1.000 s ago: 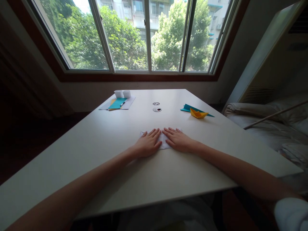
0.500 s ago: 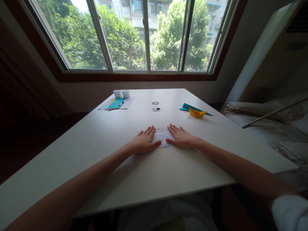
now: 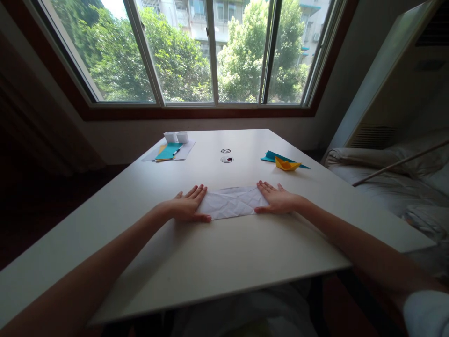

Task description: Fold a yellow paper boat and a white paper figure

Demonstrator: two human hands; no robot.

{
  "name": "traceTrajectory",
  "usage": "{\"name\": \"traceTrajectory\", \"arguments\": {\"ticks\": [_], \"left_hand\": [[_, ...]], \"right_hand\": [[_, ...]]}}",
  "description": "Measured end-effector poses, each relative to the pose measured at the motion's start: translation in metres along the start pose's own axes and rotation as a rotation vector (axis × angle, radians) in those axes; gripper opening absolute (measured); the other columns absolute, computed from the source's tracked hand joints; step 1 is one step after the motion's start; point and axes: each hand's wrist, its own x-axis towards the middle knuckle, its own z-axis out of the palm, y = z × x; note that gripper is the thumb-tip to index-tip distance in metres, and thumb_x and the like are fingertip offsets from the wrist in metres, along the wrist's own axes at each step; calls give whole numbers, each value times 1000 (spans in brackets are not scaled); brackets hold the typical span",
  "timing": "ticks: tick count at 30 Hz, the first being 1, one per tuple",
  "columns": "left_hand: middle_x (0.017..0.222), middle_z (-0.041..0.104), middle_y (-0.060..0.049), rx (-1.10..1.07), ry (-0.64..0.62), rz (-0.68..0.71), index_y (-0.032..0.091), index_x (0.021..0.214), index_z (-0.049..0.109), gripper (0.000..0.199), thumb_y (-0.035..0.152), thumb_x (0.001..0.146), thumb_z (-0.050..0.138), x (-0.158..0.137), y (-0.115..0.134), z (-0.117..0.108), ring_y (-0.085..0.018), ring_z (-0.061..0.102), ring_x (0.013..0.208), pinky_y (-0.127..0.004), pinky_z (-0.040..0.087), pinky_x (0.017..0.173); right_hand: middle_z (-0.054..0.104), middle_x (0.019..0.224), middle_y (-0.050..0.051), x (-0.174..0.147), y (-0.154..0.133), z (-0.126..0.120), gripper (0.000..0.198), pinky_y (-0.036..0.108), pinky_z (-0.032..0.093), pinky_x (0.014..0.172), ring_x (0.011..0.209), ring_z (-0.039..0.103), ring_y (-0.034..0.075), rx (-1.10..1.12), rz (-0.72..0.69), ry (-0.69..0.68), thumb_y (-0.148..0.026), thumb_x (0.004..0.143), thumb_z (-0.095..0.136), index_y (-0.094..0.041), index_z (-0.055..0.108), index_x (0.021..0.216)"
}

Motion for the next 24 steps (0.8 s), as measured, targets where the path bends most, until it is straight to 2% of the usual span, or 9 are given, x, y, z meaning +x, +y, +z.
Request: {"name": "traceTrajectory", "arguments": {"ticks": [4,8,10,12,15,18,21,24], "left_hand": [[145,-9,-17,10,25,-12,12,141,-5,112,77,62,42,-1,-10,2,-34,-7,134,-55,8,103],[146,-3,-19,-34,75,33,10,142,3,108,75,65,42,2,-21,2,-35,-3,134,-54,11,104],[146,7,-19,-109,128,54,10,141,13,98,73,71,36,3,-24,-1,-34,3,135,-51,14,104],[143,25,-18,-221,219,92,11,138,27,85,70,76,33,5,-25,-3,-32,17,133,-45,20,104],[129,48,-12,-416,371,161,17,123,48,69,65,74,45,9,-21,-5,-28,42,119,-37,33,98],[112,59,-8,-623,472,164,19,104,59,54,58,67,59,13,-17,-5,-25,53,104,-35,42,87],[90,63,-5,-823,486,167,18,94,59,44,49,64,67,12,-10,-6,-21,57,89,-33,45,77],[73,59,0,-1014,435,208,18,93,58,37,41,65,68,7,-3,-9,-15,55,71,-27,44,64]], "right_hand": [[-2,148,11,0,7,2,105,56,1,106,135,-2,31,-2,1,8,-79,67,32,-14,-3,142],[1,149,10,2,12,1,103,54,5,106,135,-1,32,13,-3,32,-79,67,33,-16,0,143],[8,149,11,4,14,-2,100,51,11,107,135,7,33,44,-12,66,-78,68,34,-17,6,143],[19,147,11,4,15,-6,96,47,18,106,133,18,32,80,-27,118,-76,70,35,-17,14,142],[31,142,12,4,13,-12,92,41,26,103,127,31,31,102,-48,187,-73,69,42,-18,22,140],[38,137,13,2,10,-15,93,43,28,101,123,35,32,89,-46,247,-71,65,50,-18,28,138],[43,131,14,1,8,-15,89,45,29,99,120,38,33,89,-53,307,-69,63,55,-20,35,135],[43,130,14,1,9,-14,86,45,30,99,119,39,32,118,-74,355,-68,63,56,-20,38,132]]}}
